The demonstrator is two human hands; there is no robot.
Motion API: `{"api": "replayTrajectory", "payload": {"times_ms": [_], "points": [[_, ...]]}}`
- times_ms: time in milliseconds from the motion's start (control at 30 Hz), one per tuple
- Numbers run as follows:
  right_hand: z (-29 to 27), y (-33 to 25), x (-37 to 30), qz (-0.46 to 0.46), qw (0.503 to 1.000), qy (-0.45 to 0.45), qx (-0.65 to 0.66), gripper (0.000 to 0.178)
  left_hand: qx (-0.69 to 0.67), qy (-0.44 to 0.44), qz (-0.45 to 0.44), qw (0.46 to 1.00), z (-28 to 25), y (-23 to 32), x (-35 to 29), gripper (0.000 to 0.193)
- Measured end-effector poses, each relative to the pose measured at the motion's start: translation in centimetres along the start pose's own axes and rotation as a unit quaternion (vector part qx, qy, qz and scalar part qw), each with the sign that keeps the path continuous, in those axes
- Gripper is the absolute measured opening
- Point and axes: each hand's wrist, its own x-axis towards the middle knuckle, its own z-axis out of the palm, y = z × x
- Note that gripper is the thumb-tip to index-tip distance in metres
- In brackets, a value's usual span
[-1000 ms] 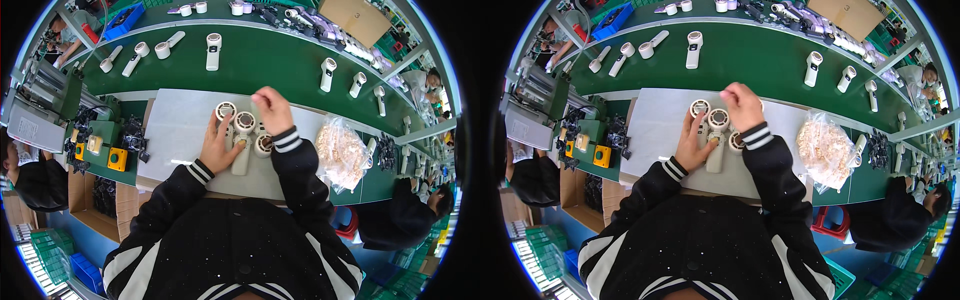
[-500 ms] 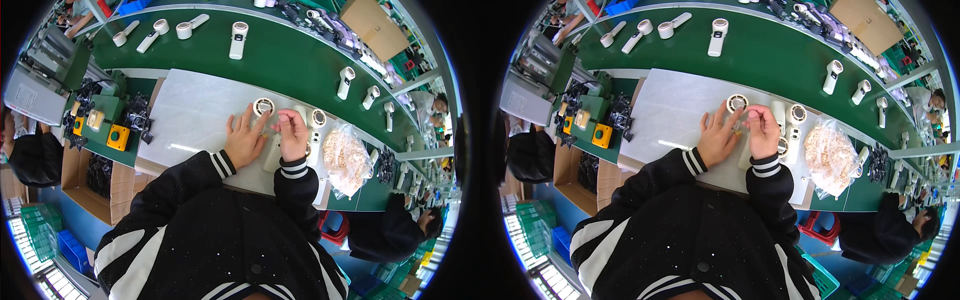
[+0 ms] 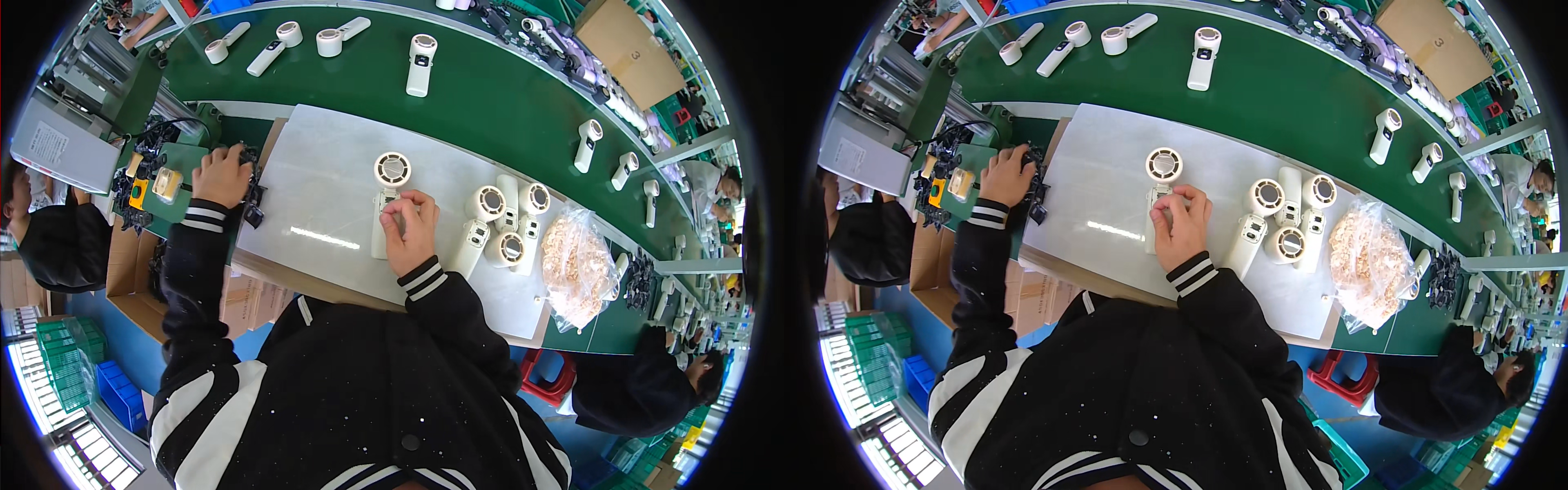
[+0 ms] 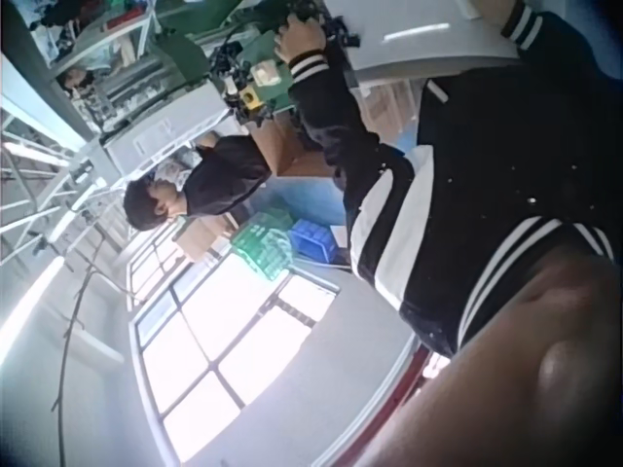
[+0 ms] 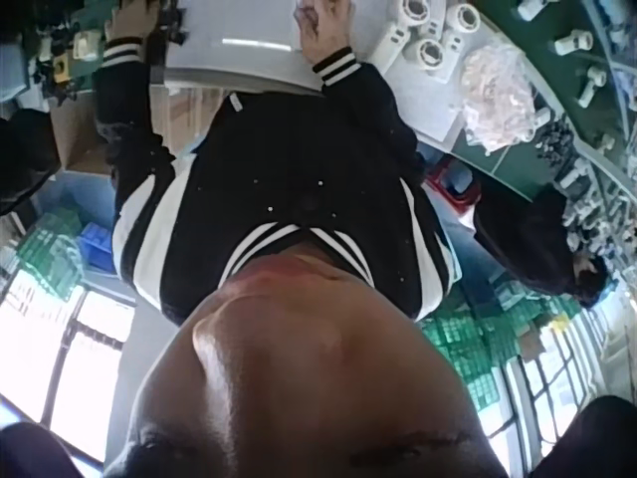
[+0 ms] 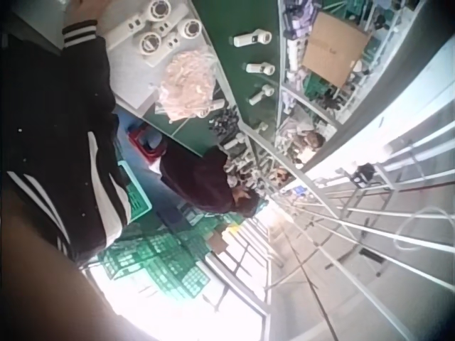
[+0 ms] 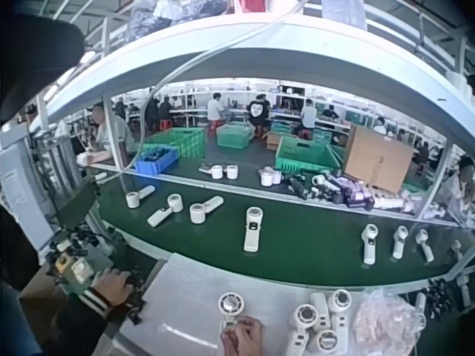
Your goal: Assembling electronic fan components by inserting internal modules into plastic housings at a factory workstation.
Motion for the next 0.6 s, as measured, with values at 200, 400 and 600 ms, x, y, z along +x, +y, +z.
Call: {"api": "replayTrajectory", "payload": {"times_ms": [200,400,600], "points": [[1.0,0.1,0.8,-0.041,0.999,-0.031,0.007,0.012,0.046,-0.059,0.04,0.996,0.2,-2.0,0.9,0.034],[0.7,-0.2,1.3,-0.002,0.998,-0.029,0.058,0.011,-0.197,0.096,0.103,0.97,0.7,-2.0,1.0,0.019],[0.8,0.7,1.4,0.016,0.999,-0.03,0.037,0.012,-0.536,0.047,0.091,0.838,-0.5,8.2,-2.3,0.026]]}}
